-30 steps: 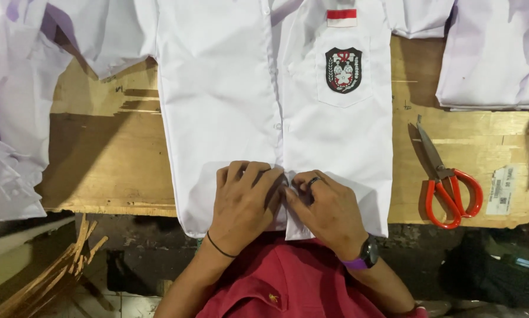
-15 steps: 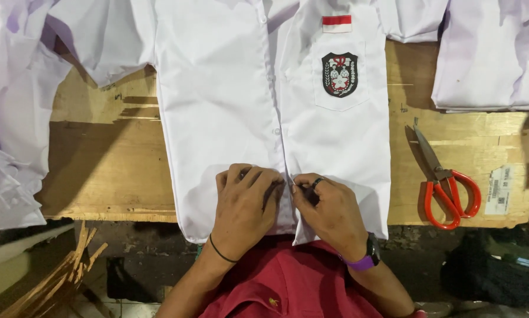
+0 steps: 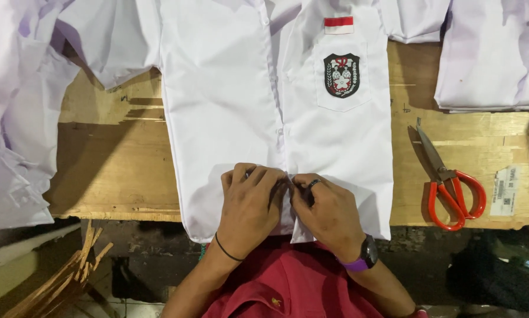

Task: The person buttons up a white short-sleeved shirt laid flat on a wooden table. They use red-handled scissors to snip a thread near the pocket and then remove a small plastic tag from the collar area. The person smooths the shirt and repeats the process on another shirt.

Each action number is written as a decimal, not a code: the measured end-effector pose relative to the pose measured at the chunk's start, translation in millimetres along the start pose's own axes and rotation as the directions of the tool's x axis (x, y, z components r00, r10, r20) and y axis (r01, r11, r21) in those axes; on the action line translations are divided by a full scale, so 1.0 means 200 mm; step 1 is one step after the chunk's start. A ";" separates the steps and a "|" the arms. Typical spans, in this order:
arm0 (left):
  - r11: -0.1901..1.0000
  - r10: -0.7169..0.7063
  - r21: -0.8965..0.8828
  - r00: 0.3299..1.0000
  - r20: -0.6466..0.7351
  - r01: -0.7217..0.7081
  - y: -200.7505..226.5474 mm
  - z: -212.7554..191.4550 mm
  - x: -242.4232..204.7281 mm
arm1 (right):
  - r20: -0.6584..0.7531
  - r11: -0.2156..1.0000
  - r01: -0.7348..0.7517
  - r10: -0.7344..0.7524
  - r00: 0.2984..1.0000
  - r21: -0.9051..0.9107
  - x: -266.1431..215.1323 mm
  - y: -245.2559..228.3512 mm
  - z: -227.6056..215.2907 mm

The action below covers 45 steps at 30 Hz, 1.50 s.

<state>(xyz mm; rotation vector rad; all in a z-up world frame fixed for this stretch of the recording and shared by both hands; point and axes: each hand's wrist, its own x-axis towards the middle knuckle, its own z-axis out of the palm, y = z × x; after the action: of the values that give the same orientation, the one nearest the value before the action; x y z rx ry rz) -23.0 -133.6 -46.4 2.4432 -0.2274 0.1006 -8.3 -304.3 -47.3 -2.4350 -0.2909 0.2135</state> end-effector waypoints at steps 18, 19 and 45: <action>1.000 0.018 -0.020 0.998 0.066 -0.017 -0.01 0.01 0.01 | -0.082 0.997 0.068 -0.070 0.994 -0.031 -0.03 0.03 0.04; 1.000 0.020 -0.019 0.998 0.065 -0.018 -0.01 0.01 0.01 | -0.084 0.997 0.069 -0.072 0.994 -0.031 -0.03 0.03 0.04; 0.975 -0.180 -0.096 0.969 0.168 0.198 0.06 -0.01 0.04 | -0.131 0.965 0.171 -0.147 0.980 0.200 -0.03 -0.05 -0.03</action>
<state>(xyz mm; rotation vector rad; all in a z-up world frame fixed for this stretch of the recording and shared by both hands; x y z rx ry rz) -17.8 -141.8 -36.3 2.3480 -0.0658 -0.1863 -13.5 -301.3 -35.7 -2.1919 -0.3900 0.0299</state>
